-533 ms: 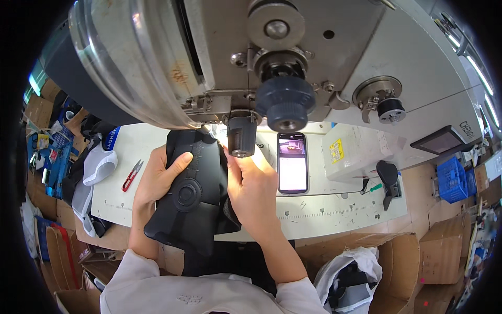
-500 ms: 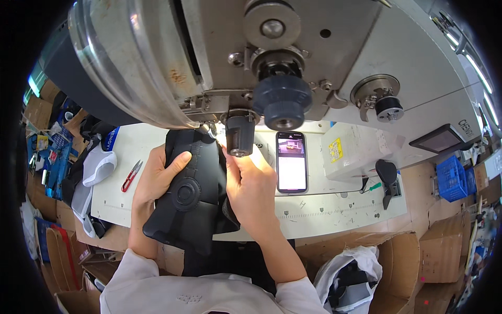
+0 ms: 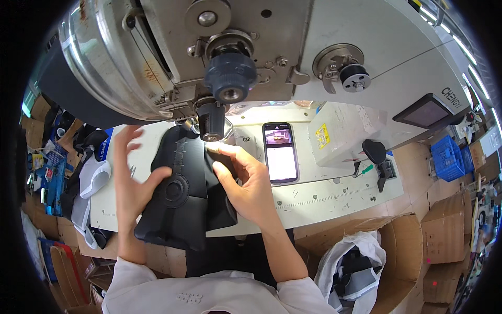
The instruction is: The person stitches shoe components together using a sewing machine and trims excess thread using thread snips.
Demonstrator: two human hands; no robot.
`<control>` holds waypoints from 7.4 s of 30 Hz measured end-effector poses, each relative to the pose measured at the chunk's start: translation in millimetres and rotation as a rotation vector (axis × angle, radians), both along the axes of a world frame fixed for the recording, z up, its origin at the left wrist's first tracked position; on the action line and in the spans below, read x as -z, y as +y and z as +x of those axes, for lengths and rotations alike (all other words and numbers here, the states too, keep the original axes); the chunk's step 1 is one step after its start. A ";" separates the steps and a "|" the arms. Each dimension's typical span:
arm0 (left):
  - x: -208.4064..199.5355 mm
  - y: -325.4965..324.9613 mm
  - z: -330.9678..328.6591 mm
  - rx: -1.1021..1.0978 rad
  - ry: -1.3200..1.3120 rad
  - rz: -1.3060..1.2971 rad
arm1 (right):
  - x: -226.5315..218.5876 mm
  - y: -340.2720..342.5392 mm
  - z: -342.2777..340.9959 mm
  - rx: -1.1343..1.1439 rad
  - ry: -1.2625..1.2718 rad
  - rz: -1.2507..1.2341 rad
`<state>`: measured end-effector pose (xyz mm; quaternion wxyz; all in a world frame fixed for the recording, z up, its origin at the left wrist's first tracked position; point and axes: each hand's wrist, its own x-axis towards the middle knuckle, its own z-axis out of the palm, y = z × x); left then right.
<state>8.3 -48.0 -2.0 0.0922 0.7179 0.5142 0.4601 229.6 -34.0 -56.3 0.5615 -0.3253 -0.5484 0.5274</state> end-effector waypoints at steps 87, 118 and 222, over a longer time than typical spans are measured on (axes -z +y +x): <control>25.7 -56.8 33.1 0.324 -0.021 0.128 | -2.2 -18.6 17.4 0.018 -0.309 0.230; 30.7 -54.2 28.1 0.288 -0.122 0.213 | -23.3 -20.5 21.3 0.137 -0.748 0.404; 28.5 27.0 15.4 0.291 0.151 0.220 | -19.2 89.0 42.7 0.096 -0.991 0.108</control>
